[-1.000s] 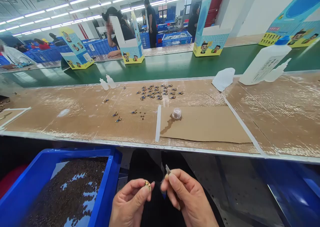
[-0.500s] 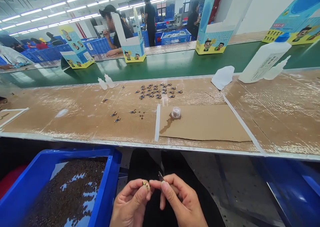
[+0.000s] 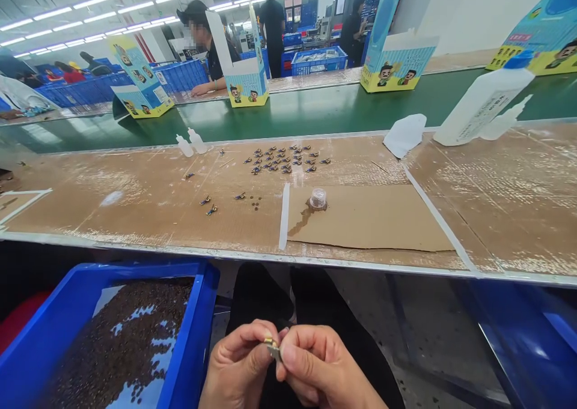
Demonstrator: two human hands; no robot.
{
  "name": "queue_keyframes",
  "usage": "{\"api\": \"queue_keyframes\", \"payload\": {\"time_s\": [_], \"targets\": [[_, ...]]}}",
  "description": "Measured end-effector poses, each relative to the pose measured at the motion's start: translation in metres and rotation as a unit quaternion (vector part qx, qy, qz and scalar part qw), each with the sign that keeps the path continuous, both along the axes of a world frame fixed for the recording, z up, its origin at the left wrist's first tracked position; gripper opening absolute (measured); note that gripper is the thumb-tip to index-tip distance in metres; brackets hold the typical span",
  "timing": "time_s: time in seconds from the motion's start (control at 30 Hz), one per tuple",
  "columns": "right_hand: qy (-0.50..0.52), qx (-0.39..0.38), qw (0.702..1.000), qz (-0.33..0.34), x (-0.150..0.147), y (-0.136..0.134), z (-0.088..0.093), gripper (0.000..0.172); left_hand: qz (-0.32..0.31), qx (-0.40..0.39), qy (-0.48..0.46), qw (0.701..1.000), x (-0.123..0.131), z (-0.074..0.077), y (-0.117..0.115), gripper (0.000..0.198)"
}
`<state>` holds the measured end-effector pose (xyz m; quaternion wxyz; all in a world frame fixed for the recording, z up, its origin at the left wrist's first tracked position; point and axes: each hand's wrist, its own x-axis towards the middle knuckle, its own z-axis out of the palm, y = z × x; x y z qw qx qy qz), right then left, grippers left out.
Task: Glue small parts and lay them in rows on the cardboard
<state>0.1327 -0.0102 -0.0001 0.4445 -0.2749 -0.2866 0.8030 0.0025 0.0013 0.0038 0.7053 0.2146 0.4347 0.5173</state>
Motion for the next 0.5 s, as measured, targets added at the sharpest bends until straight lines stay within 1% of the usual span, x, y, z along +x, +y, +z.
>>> {"api": "queue_keyframes", "payload": {"time_s": [0.2,0.4,0.5], "targets": [[-0.001,0.01,1.0,0.028,0.0035,-0.0009,0.0031,0.04,-0.024,0.012,0.003,1.0,0.0002,0.0048,0.0008,0.017],[0.009,0.002,0.999,0.034,0.0033,-0.0011,0.0041,0.041,-0.014,0.008,0.014,1.0,0.0031,0.0104,0.001,0.018],[0.005,-0.002,0.999,0.033,0.0032,-0.0019,0.0035,0.04,-0.005,0.013,0.018,1.0,0.0036,0.0101,0.0006,0.019]]}}
